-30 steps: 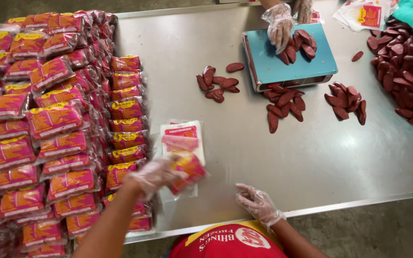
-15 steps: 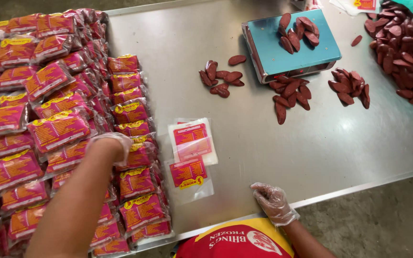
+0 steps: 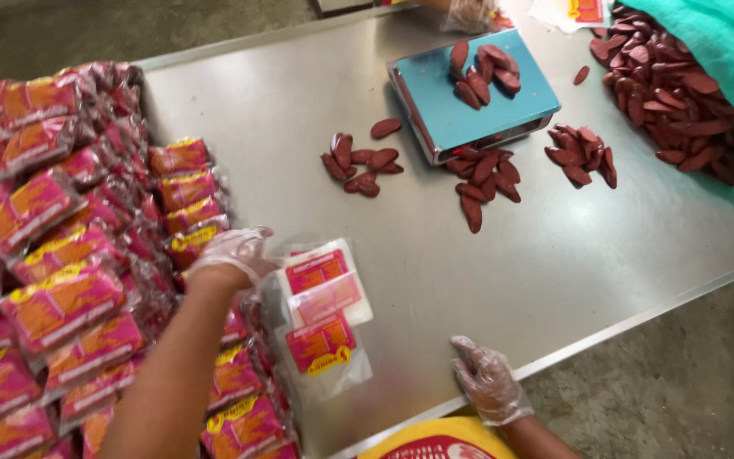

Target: The person places red sausage pieces into clear plastic bags on a stainless steel table. They pick up the sausages from a pile, insert them into the bags, and then place the filled bags onto a stack of completed packages. A digital scale is visible on the table, and another person is seen working in the background.

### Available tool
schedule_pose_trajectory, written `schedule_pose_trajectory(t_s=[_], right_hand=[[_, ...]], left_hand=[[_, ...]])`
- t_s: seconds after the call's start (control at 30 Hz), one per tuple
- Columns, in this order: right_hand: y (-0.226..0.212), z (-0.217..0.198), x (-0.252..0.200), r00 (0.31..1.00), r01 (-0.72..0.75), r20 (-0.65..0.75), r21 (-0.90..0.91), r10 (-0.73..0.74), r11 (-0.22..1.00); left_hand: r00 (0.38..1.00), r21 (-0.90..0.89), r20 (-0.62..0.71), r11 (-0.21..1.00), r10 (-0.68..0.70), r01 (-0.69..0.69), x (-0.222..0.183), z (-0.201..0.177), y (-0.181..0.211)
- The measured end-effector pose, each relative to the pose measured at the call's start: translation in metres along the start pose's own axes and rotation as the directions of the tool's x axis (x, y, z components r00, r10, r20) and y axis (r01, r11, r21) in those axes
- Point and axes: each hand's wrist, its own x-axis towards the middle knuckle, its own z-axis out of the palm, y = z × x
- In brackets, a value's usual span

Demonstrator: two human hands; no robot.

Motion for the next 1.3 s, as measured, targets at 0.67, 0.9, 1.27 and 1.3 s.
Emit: schedule_pose_trajectory(t_s=[0.67,0.9,1.27,1.3], right_hand=[[0.095,0.019,0.007,0.995,0.063,-0.072,-0.117,-0.072,0.991],[0.108,0.021,0.000,0.995,-0.081,-0.026,0.404,0.100,0.911],[0.027,-0.016,0.032,0.952,0.194,-0.159,-0.353,-0.263,0.916],[0.021,-0.017,0.033,0.958,0.164,-0.172,-0.320,-0.228,0.933]], left_hand=[[0.961,-0.459,-0.024,0.857,-0.275,0.234,0.217,-0.067,0.197],[0.992,-0.371,-0.072,0.926,-0.105,0.071,0.227,-0.063,0.225],[0.947,-0.621,-0.269,0.720,0.174,-0.309,0.206,0.074,0.211],[0.943,-0.786,-0.285,0.521,0.171,-0.332,0.197,0.087,0.213]])
